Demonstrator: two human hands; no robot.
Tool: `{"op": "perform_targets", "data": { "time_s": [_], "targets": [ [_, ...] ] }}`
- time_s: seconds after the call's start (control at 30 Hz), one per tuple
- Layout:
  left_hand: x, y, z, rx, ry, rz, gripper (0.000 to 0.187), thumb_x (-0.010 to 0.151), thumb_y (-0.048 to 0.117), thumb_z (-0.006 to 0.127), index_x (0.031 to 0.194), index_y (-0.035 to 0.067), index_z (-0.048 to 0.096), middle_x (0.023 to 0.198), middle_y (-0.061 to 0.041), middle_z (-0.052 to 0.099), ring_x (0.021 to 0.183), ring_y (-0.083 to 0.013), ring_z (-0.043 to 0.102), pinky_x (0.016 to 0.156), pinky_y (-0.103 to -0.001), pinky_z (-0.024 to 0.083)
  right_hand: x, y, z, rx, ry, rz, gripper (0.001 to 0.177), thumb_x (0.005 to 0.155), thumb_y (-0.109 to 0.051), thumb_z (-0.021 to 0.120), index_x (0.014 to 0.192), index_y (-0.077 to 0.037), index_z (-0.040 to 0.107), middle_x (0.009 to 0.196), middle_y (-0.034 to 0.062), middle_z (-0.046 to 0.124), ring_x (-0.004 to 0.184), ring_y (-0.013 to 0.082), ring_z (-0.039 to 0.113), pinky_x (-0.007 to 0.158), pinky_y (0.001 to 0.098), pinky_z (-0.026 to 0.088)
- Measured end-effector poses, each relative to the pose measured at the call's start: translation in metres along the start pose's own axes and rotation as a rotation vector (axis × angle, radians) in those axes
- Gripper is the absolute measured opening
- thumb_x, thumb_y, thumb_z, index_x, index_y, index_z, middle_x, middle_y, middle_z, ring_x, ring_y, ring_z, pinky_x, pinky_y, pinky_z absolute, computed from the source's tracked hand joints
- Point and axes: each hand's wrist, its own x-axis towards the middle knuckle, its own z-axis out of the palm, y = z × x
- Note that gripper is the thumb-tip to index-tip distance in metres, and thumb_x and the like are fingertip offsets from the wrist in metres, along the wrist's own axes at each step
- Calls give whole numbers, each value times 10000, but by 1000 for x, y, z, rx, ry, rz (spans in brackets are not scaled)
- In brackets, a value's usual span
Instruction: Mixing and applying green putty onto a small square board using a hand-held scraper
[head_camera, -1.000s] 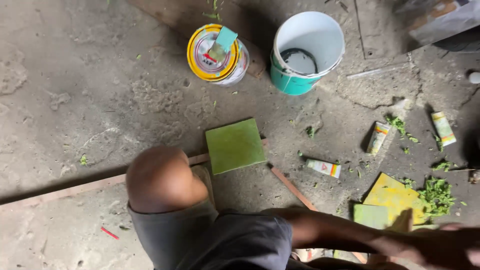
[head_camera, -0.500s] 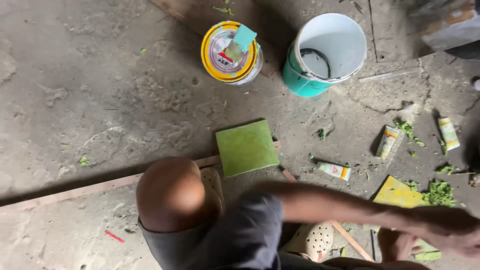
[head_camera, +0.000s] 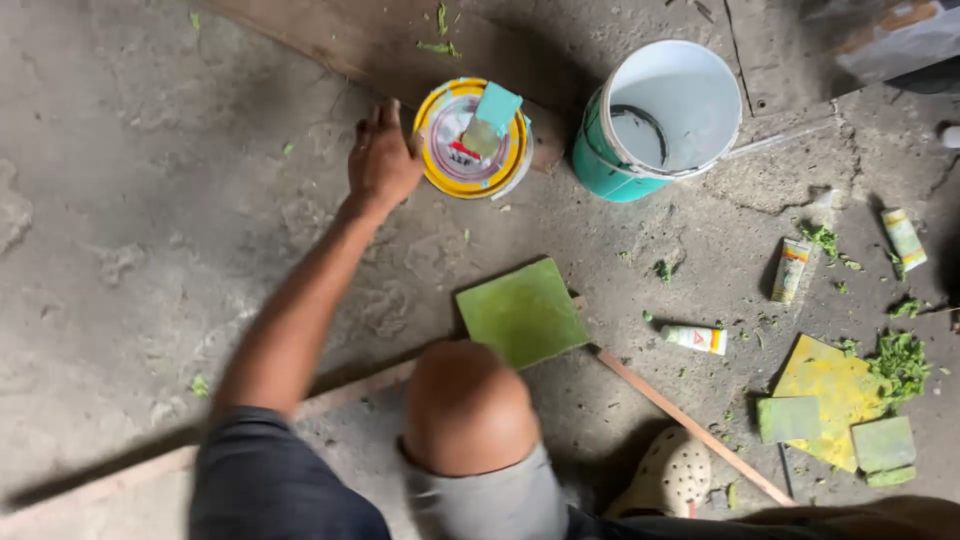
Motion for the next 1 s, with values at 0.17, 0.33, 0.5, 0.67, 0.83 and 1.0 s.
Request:
{"op": "perform_targets", "data": {
  "time_s": [0.17,0.33,0.5,0.67,0.83,1.0],
  "targets": [
    [30,-15,55,-192,97,-39,591,912,236,665,1422,-14,502,1316,-289,569,1206,-504,586,1009,-584,518,95,-20,292,-254,-12,44,545,898,-362,734,1324,-62,575,1103,174,725,927,333,740,678,440,581],
    [28,-10,89,-180,53,-113,571,822,244,730,1322,48,536,1273,-223,572,1110,-470,639,923,-558,584,147,-47,433,-485,-69,185,928,782,-871,640,1263,-93,485,1280,195,599,1149,414,672,1061,638,448],
    [29,-9,81,-223,117,-149,431,807,289,811,1109,75,590,1112,-135,556,995,-438,691,845,-515,588,156,-33,458,-450,47,267,914,822,-855,598,1245,-55,467,1315,216,493,1275,451,568,1084,682,370],
    [29,-14,70,-343,219,-163,250,827,289,753,994,133,651,938,-109,657,922,-388,722,817,-509,570,167,-44,465,-366,126,299,525,922,-553,620,1139,-89,502,1255,172,516,1241,419,573,1041,639,420],
    [18,-18,51,-452,313,-204,100,902,278,670,958,208,714,884,-25,715,895,-299,729,826,-463,562,188,-11,465,6,218,130,700,660,-584,942,972,-140,499,1146,144,498,1148,412,598,982,624,478],
    [-47,-70,-22,-1087,743,145,209,979,-52,626,1116,83,545,942,-32,567,747,-137,570,610,-256,571,205,-12,356,760,112,-177,376,883,77,739,980,-206,510,1003,21,636,845,162,547,690,284,426]
  ]
}}
